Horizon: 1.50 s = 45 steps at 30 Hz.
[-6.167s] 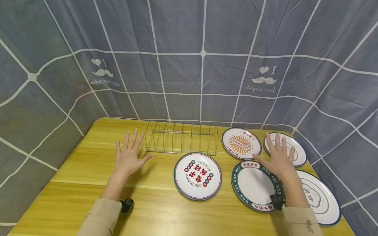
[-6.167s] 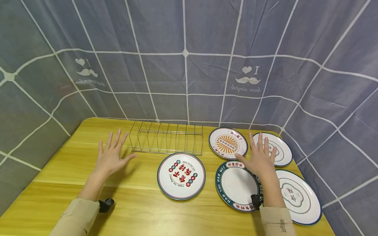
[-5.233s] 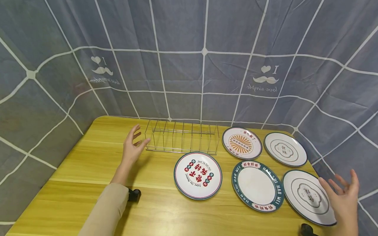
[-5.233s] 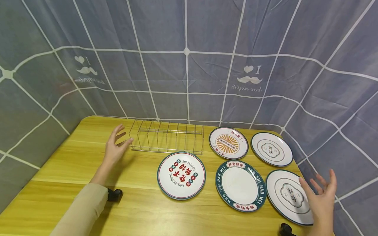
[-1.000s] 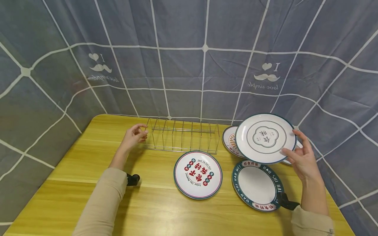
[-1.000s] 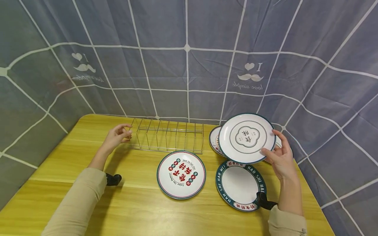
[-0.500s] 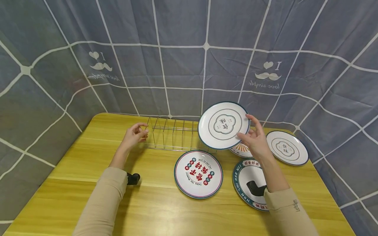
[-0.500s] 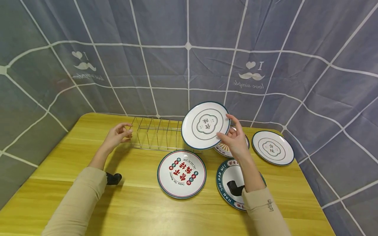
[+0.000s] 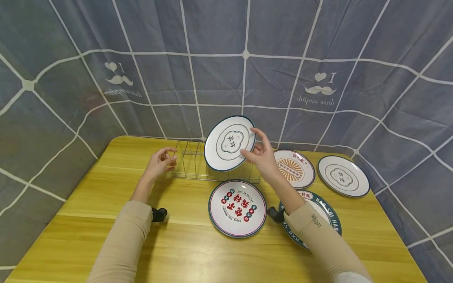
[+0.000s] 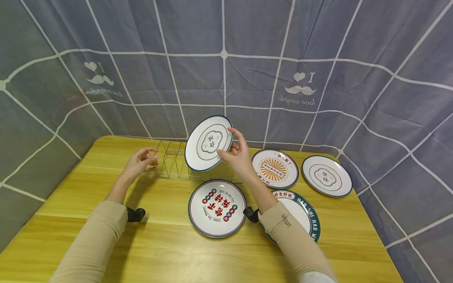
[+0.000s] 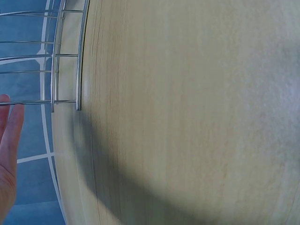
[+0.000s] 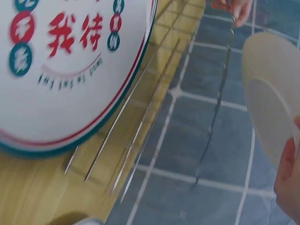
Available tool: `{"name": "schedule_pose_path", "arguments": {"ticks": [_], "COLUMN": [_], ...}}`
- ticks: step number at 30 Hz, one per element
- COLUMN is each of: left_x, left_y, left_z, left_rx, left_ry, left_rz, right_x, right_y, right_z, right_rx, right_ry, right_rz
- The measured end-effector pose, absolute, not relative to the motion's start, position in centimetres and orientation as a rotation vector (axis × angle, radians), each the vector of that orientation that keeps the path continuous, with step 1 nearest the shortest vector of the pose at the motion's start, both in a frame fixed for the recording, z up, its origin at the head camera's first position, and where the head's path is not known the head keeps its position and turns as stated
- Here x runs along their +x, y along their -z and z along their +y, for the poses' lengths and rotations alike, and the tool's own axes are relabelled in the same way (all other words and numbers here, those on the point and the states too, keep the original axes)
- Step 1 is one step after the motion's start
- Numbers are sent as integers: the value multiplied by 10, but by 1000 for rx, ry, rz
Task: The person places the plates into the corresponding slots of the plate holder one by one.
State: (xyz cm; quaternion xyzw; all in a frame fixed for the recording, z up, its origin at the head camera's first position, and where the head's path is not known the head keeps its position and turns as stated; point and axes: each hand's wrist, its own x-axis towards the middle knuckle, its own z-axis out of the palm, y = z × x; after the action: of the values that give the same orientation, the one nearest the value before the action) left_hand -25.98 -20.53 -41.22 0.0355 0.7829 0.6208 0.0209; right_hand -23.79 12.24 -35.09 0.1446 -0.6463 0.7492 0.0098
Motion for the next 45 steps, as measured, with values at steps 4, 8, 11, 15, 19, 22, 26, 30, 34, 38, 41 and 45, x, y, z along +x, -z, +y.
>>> {"name": "schedule_pose_path", "arguments": {"ticks": [4, 8, 11, 15, 19, 22, 26, 30, 34, 38, 41, 45], "left_x": [-260, -258, -258, -258, -259, -260, -260, -259, -258, -258, -258, -259], "left_y": [413, 411, 410, 411, 412, 412, 412, 411, 411, 411, 411, 412], "left_z": [-206, -206, -206, -206, -206, -206, -206, -207, -208, -208, -209, -209], "left_rx": [107, 105, 109, 116, 124, 129, 132, 139, 147, 154, 161, 162], "left_ry": [-1928, -1929, -1926, -1928, -1932, -1929, -1935, -1936, -1935, -1934, -1932, -1935], "left_rz": [2421, 2422, 2424, 2426, 2429, 2428, 2415, 2406, 2400, 2397, 2393, 2385], "right_x": [-243, -247, -250, -251, -251, -251, -250, -251, -252, -254, -256, -256], "right_y": [349, 345, 342, 340, 340, 340, 339, 338, 340, 345, 351, 361], "right_z": [102, 85, 74, 59, 45, 34, 19, 7, -2, -9, -15, -21], "right_rx": [443, 476, 512, 558, 589, 581, 580, 576, 579, 567, 553, 533], "right_ry": [-2281, -2236, -2194, -2097, -1952, -1811, -1640, -1534, -1464, -1407, -1394, -1398], "right_rz": [-2045, -2058, -2073, -2134, -2213, -2284, -2360, -2396, -2418, -2429, -2434, -2446]}}
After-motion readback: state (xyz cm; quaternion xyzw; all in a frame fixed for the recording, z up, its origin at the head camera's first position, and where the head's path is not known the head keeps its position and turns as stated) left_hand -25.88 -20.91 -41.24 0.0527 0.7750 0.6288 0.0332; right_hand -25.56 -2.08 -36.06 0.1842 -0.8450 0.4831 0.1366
